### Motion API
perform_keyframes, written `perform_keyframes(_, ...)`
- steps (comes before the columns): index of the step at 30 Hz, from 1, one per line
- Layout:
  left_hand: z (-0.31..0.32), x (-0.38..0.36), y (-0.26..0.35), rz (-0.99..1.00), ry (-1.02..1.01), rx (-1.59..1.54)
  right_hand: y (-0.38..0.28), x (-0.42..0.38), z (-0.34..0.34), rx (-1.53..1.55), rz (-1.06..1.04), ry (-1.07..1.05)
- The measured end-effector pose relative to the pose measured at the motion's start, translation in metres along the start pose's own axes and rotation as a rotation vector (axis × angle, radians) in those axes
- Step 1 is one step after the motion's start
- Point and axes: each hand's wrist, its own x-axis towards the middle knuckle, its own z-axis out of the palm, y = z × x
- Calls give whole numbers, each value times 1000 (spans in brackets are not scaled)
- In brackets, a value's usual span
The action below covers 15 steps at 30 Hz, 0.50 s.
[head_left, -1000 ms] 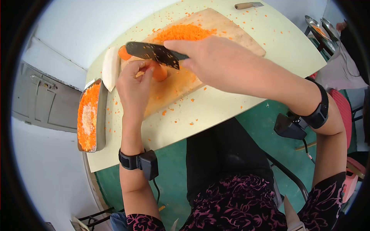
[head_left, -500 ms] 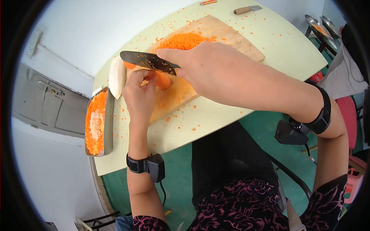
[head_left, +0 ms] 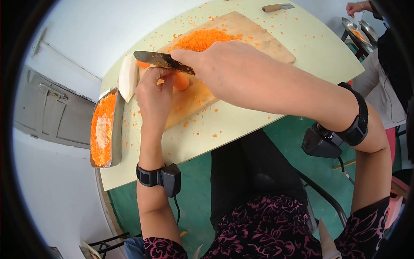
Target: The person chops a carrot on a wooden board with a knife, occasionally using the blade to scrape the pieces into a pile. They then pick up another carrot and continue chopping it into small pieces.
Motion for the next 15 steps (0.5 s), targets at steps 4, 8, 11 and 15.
perform_keyframes(4,-1,-1,-2,5,-2,1,1,0,3,-3,-26,24)
perform_keyframes(8,0,-1,-5,-20,-5,-20,2,4,5,19,5,-30)
perform_keyframes(11,0,-1,-5,-46,13,-15,-2,3,4,13,22,-58)
perform_keyframes(15,0,0,-5,-21,15,16,4,-8,6,-32,20,-7)
